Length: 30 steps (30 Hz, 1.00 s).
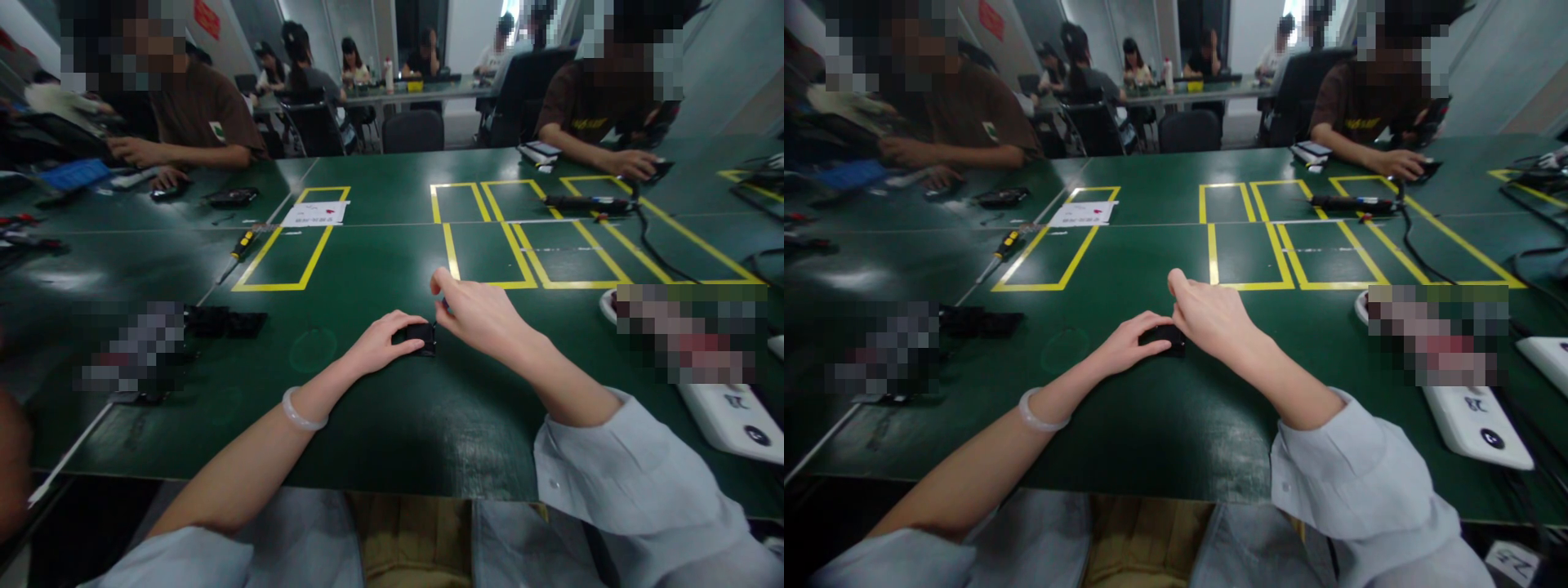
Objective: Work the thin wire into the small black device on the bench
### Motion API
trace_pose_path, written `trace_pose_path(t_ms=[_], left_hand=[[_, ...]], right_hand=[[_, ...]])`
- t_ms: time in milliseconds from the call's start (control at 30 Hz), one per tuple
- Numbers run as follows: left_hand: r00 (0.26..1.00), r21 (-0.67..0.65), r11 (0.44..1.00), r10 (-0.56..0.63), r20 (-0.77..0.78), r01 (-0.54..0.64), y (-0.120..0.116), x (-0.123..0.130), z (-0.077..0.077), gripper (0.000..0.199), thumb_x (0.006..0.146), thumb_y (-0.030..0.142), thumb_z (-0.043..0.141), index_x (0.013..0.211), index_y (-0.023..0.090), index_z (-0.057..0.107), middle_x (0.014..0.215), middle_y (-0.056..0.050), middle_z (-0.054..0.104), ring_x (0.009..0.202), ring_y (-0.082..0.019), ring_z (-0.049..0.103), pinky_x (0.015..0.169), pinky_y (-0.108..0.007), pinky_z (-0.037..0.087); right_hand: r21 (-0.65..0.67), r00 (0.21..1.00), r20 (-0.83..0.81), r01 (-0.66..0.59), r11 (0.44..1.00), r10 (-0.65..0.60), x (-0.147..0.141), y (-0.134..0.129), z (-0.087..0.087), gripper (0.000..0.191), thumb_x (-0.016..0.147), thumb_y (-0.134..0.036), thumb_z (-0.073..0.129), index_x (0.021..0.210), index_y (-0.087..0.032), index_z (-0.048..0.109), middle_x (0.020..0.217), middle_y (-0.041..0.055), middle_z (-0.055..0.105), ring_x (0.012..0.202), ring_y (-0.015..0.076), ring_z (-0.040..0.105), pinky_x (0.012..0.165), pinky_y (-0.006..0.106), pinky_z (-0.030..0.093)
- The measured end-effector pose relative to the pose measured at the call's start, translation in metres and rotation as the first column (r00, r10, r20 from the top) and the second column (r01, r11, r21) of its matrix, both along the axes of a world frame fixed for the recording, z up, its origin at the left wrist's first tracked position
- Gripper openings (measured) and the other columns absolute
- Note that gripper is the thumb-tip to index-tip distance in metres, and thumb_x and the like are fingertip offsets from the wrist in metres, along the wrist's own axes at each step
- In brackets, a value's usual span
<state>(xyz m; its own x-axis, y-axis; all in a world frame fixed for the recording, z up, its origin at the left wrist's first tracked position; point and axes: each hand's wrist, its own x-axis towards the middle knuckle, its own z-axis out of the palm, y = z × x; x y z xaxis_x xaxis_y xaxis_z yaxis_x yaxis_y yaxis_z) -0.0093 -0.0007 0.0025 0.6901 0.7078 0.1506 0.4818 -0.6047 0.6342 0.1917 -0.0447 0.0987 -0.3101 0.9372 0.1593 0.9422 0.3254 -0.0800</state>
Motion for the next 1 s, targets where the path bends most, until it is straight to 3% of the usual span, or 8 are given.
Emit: trace_pose_path(t_ms=[200,633,900,1000], left_hand=[[1.000,0.007,1.000,-0.012,0.000,0.012,0.0001,-0.0003,0.0002,0.041,0.090,0.048,0.053,0.123,0.025,0.058,0.109,-0.004,0.059,0.102,-0.021,0.057,0.093,-0.034,0.043],[1.000,0.001,1.000,-0.003,0.001,0.003,-0.0006,-0.0005,0.0009,0.041,0.089,0.049,0.054,0.123,0.026,0.058,0.109,-0.004,0.059,0.102,-0.021,0.057,0.092,-0.033,0.043],[1.000,-0.002,1.000,-0.001,0.000,0.001,-0.0003,-0.0003,-0.0001,0.042,0.089,0.049,0.054,0.124,0.026,0.058,0.110,-0.005,0.060,0.103,-0.022,0.057,0.094,-0.035,0.043],[1.000,0.000,1.000,-0.011,-0.001,0.011,-0.0008,0.0001,0.0010,0.041,0.090,0.048,0.053,0.124,0.026,0.058,0.110,-0.005,0.060,0.103,-0.022,0.057,0.093,-0.034,0.043]], right_hand=[[-0.035,0.998,0.050,0.028,0.999,-0.027,-0.0018,0.0001,0.0020,0.030,0.096,-0.040,0.032,0.111,-0.020,0.047,0.084,0.0062,0.070,0.071,0.0205,0.064,0.052,0.027,0.022],[-0.018,1.000,0.007,0.002,1.000,-0.002,-0.0003,0.0001,0.0000,0.025,0.088,-0.025,0.037,0.109,-0.020,0.049,0.088,0.0051,0.070,0.068,0.0174,0.061,0.053,0.027,0.022],[-0.028,0.999,0.032,0.012,1.000,-0.011,-0.0009,0.0001,0.0021,0.028,0.095,-0.039,0.034,0.110,-0.020,0.048,0.084,0.0050,0.070,0.070,0.0191,0.063,0.052,0.027,0.021],[-0.049,0.998,0.064,0.025,0.998,-0.022,-0.0015,0.0000,0.0034,0.026,0.096,-0.036,0.033,0.109,-0.020,0.049,0.082,0.0052,0.070,0.069,0.0189,0.063,0.051,0.027,0.020]])
